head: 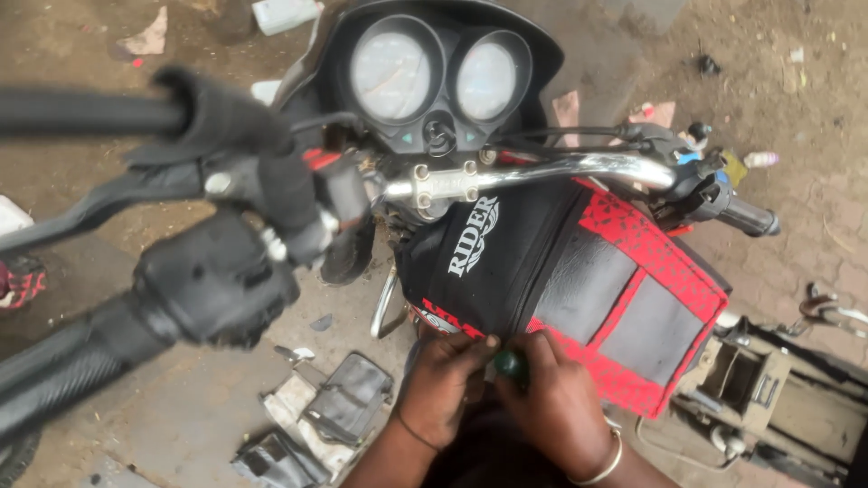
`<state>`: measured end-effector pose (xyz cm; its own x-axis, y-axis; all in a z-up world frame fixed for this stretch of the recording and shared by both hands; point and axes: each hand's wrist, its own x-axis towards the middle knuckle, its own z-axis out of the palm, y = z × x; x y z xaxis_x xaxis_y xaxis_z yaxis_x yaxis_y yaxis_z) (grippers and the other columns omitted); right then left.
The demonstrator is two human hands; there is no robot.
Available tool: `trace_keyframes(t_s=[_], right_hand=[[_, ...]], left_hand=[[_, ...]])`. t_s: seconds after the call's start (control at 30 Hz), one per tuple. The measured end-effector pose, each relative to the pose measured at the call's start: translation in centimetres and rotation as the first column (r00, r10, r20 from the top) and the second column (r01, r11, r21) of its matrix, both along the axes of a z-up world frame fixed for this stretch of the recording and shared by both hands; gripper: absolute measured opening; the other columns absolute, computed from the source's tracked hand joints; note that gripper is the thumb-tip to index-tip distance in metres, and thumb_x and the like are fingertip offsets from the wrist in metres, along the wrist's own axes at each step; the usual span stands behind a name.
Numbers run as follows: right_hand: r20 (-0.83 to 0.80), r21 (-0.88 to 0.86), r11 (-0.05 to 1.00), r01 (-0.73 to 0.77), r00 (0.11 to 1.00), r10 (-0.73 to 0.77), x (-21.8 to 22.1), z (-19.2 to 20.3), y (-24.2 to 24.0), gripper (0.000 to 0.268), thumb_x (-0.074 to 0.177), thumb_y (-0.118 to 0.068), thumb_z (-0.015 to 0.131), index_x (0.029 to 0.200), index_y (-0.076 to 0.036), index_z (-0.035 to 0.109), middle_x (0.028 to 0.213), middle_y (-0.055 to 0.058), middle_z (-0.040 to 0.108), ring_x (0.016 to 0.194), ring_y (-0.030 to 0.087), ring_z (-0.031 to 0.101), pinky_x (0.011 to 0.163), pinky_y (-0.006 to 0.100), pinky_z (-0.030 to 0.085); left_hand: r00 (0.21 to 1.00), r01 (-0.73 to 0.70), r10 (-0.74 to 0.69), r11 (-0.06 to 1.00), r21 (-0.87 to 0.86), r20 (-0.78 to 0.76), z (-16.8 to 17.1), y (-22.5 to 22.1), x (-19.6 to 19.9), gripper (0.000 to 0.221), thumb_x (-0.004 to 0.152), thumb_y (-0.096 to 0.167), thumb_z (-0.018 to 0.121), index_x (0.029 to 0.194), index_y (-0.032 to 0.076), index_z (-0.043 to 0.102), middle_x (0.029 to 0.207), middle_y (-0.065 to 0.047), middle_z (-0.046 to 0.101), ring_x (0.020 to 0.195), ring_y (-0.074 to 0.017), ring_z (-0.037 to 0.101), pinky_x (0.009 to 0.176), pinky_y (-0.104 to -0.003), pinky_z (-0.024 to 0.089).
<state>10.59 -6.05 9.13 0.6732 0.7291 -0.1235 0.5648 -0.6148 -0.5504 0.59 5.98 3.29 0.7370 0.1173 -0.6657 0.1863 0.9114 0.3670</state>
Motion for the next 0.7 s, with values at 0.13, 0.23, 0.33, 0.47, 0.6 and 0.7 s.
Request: trace_keyframes(t_s=[0.13, 0.23, 0.33, 0.47, 0.6, 0.7], right_hand=[[-0.024, -0.001, 0.999, 0.052, 0.998, -0.052, -0.7, -0.6, 0.1, 0.04, 0.07, -0.013, 0.081, 0.103, -0.006, 0.06, 0.089, 0.015, 0.068, 0.065, 0.04, 0.069, 0.053, 0.048, 0.055], [0.004, 0.038, 0.998, 0.052, 0.999, -0.052, -1.0, -1.3, 0.3, 0.037, 0.073, -0.012, 0.08, 0.103, -0.006, 0.059, 0.09, 0.014, 0.067, 0.066, 0.039, 0.069, 0.053, 0.047, 0.055], [0.003, 0.003, 0.998, 0.068, 0.998, -0.068, -1.4, -1.4, 0.3, 0.034, 0.075, -0.013, 0.08, 0.102, -0.007, 0.06, 0.089, 0.014, 0.066, 0.068, 0.04, 0.069, 0.054, 0.047, 0.055], [-0.062, -0.012, 0.993, 0.12, 0.991, -0.121, -1.9, -1.8, 0.2, 0.034, 0.076, -0.012, 0.08, 0.102, -0.007, 0.06, 0.09, 0.016, 0.066, 0.071, 0.042, 0.069, 0.058, 0.048, 0.055], [-0.084, 0.086, 0.977, 0.194, 0.979, -0.187, -2.5, -2.2, -0.3, 0.031, 0.076, -0.008, 0.076, 0.103, -0.006, 0.061, 0.093, 0.018, 0.068, 0.077, 0.043, 0.069, 0.062, 0.048, 0.056], [-0.05, 0.151, 0.972, 0.182, 0.983, -0.176, -2.4, -2.7, -0.7, 0.03, 0.076, -0.006, 0.075, 0.103, -0.004, 0.061, 0.092, 0.021, 0.068, 0.079, 0.044, 0.069, 0.064, 0.048, 0.056]], left_hand=[[0.997, 0.059, -0.059, 0.998, -0.013, -0.043, 0.8, 0.8, 0.3, 0.017, 0.093, 0.02, 0.072, 0.081, 0.008, 0.069, 0.058, 0.005, 0.051, 0.047, -0.0049, 0.041, 0.044, -0.022, 0.029], [0.993, 0.09, -0.093, 0.995, -0.047, -0.066, -0.3, 0.8, 0.3, 0.016, 0.093, 0.019, 0.073, 0.082, 0.008, 0.068, 0.06, 0.004, 0.053, 0.048, -0.0056, 0.043, 0.046, -0.023, 0.031], [0.991, 0.109, -0.112, 0.993, -0.044, -0.066, -1.6, 0.5, 0.0, 0.018, 0.095, 0.02, 0.073, 0.083, 0.008, 0.066, 0.063, 0.004, 0.055, 0.05, -0.0054, 0.045, 0.046, -0.023, 0.032], [0.975, 0.136, -0.148, 0.987, -0.085, -0.164, -0.4, 0.7, 0.1, 0.016, 0.093, 0.02, 0.068, 0.083, 0.007, 0.069, 0.067, 0.002, 0.063, 0.055, -0.0075, 0.055, 0.052, -0.024, 0.04], [0.988, 0.151, -0.14, 0.964, 0.22, -0.064, -2.9, 0.0, -0.6, 0.026, 0.096, 0.019, 0.073, 0.074, 0.008, 0.065, 0.06, 0.006, 0.053, 0.05, -0.0042, 0.042, 0.045, -0.024, 0.03], [0.992, 0.12, -0.122, 0.919, 0.374, -0.018, -2.8, -0.5, -0.5, 0.027, 0.096, 0.017, 0.073, 0.073, 0.006, 0.065, 0.061, 0.006, 0.052, 0.052, -0.0037, 0.043, 0.046, -0.024, 0.032]])
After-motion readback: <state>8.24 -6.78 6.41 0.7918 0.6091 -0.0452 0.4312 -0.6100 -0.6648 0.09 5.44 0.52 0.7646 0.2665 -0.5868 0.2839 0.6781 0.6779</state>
